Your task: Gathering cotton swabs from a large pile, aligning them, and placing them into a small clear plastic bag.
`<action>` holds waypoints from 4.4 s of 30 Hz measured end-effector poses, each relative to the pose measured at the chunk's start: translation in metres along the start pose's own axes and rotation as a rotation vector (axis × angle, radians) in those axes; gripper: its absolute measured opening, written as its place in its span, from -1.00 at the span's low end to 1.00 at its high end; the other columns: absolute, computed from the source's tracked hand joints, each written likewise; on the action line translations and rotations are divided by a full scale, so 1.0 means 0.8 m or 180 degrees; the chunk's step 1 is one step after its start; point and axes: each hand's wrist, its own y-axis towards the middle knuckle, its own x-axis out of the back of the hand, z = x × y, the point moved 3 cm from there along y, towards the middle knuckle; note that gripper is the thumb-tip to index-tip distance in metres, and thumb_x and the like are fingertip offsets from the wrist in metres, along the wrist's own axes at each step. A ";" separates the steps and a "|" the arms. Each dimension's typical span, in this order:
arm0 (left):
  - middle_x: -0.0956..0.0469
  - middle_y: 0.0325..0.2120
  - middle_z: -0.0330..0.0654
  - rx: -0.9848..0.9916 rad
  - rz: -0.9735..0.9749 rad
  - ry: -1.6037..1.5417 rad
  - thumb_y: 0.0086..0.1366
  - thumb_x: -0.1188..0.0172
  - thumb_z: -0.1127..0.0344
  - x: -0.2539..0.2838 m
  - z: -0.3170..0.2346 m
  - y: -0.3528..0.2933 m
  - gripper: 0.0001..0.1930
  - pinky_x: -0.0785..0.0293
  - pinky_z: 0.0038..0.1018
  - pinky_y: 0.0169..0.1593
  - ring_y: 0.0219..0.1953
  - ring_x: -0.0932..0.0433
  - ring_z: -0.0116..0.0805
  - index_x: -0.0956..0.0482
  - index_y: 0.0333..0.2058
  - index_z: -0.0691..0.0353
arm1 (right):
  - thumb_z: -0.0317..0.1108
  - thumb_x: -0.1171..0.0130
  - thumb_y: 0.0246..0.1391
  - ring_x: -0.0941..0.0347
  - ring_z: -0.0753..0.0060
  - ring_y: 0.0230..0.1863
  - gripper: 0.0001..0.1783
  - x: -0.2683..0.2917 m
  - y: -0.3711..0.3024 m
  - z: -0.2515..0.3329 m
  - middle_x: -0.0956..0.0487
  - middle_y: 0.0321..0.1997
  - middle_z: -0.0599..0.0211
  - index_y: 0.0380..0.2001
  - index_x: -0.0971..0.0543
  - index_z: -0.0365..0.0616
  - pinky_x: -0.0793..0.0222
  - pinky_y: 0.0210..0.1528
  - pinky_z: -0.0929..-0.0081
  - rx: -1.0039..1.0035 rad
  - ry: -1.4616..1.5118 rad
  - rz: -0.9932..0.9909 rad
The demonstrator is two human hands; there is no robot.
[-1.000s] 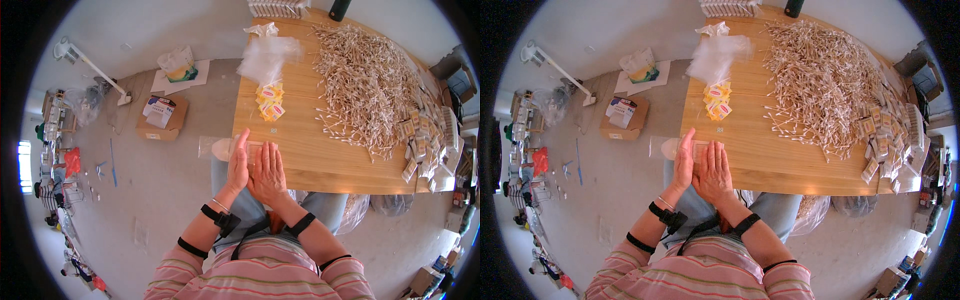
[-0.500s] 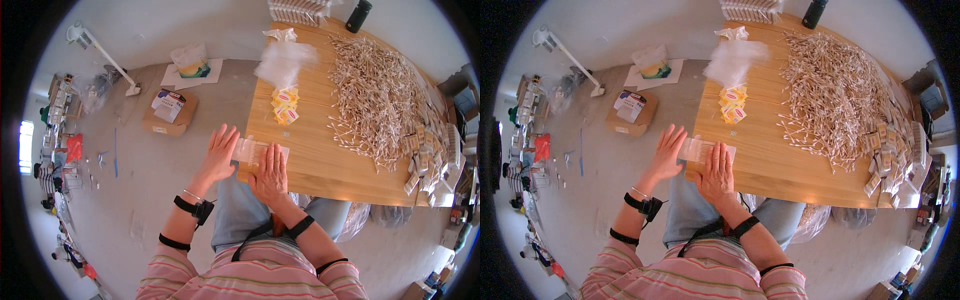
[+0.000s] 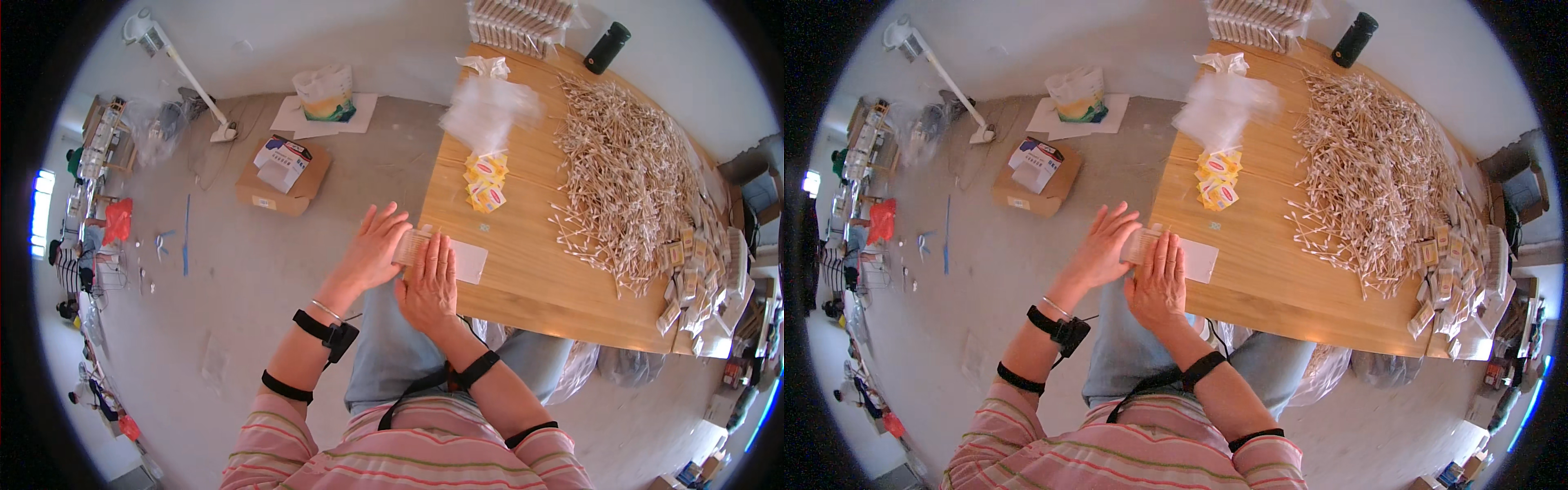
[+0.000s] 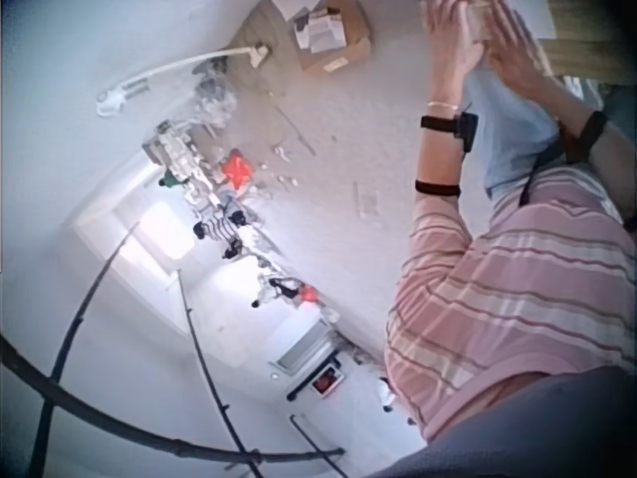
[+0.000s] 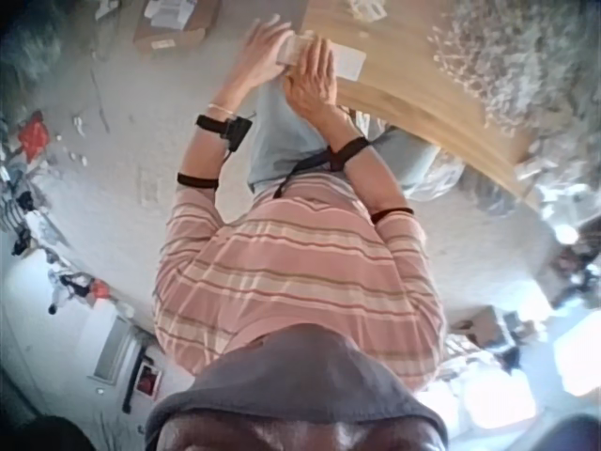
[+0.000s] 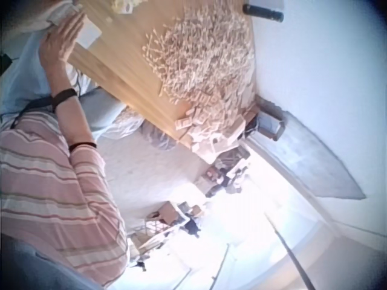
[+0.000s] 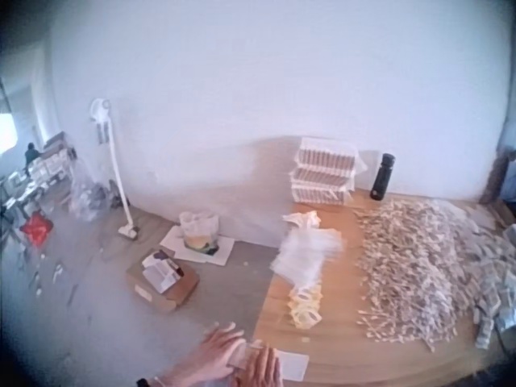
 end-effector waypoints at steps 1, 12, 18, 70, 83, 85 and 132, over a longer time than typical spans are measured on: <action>-0.30 0.22 -0.13 0.0017 -0.0013 -0.0006 -0.04 -0.34 0.37 -0.001 0.001 -0.001 -0.34 0.17 -0.14 0.45 0.38 -0.05 -0.14 -0.36 0.10 0.23 | -0.08 -0.01 0.06 0.26 -0.34 0.47 -0.11 -0.001 0.003 0.004 0.06 0.41 -0.39 0.26 -0.04 -0.60 0.35 0.46 -0.08 0.0020 -0.0005 0.0009; -0.55 -0.10 -0.17 0.1660 -0.0378 -0.3616 0.31 -0.18 0.11 -0.077 0.112 -0.039 -0.60 -0.43 -0.45 0.04 -0.01 -0.50 -0.39 -0.48 -0.01 0.28 | -0.07 -0.07 0.04 0.37 -0.35 0.48 -0.01 -0.003 0.013 0.024 0.17 0.43 -0.42 0.30 0.10 -0.57 0.44 0.46 -0.07 -0.0064 0.0278 0.0210; -0.59 -0.28 -0.29 0.2301 -0.0520 -0.4474 0.33 -0.18 0.10 -0.063 0.060 -0.026 -0.66 -0.47 -0.56 -0.16 -0.26 -0.53 -0.55 -0.59 -0.14 0.29 | -0.08 -0.06 0.01 0.33 -0.34 0.48 -0.03 -0.009 0.014 0.022 0.13 0.42 -0.40 0.30 0.07 -0.53 0.43 0.47 -0.05 -0.0144 0.0116 0.0079; -0.53 -0.51 -0.38 0.2228 -0.1195 -0.3953 0.33 -0.17 0.10 -0.088 0.044 -0.008 -0.69 -0.36 -0.55 -0.34 -0.43 -0.43 -0.61 -0.62 -0.37 0.26 | -0.34 -0.42 -0.18 -0.36 0.13 -0.11 -0.64 0.080 0.107 -0.179 -0.50 -0.25 0.26 -0.25 -0.56 -0.10 -0.28 0.02 0.21 -0.1502 0.0347 -0.0877; -0.54 -0.49 -0.36 0.2167 -0.1216 -0.3653 0.32 -0.18 0.07 -0.098 0.052 -0.010 -0.67 -0.39 -0.53 -0.34 -0.41 -0.45 -0.59 -0.63 -0.36 0.27 | -0.26 -0.38 -0.05 -0.43 0.45 -0.56 -0.73 0.105 0.105 -0.210 -0.54 -0.62 0.33 -0.50 -0.60 -0.26 -0.39 -0.42 0.44 -0.1700 0.1429 -0.1143; -0.56 -0.50 -0.31 0.2147 -0.1247 -0.3553 0.32 -0.18 0.11 -0.091 0.049 -0.011 -0.69 -0.39 -0.52 -0.36 -0.43 -0.46 -0.57 -0.63 -0.36 0.27 | -0.32 -0.37 -0.02 -0.42 0.54 -0.56 -0.78 0.104 0.099 -0.210 -0.53 -0.61 0.40 -0.51 -0.60 -0.25 -0.36 -0.48 0.54 -0.2107 0.2078 -0.0988; -0.54 -0.55 -0.36 0.2016 -0.1359 -0.3690 0.31 -0.16 0.22 -0.076 0.028 0.006 -0.75 -0.37 -0.53 -0.40 -0.47 -0.42 -0.61 -0.63 -0.39 0.32 | -0.19 -0.28 -0.07 -0.59 0.26 -0.46 -0.69 -0.008 0.045 -0.043 -0.63 -0.54 0.07 -0.52 -0.67 -0.29 -0.45 -0.32 0.34 -0.2652 0.2191 -0.0503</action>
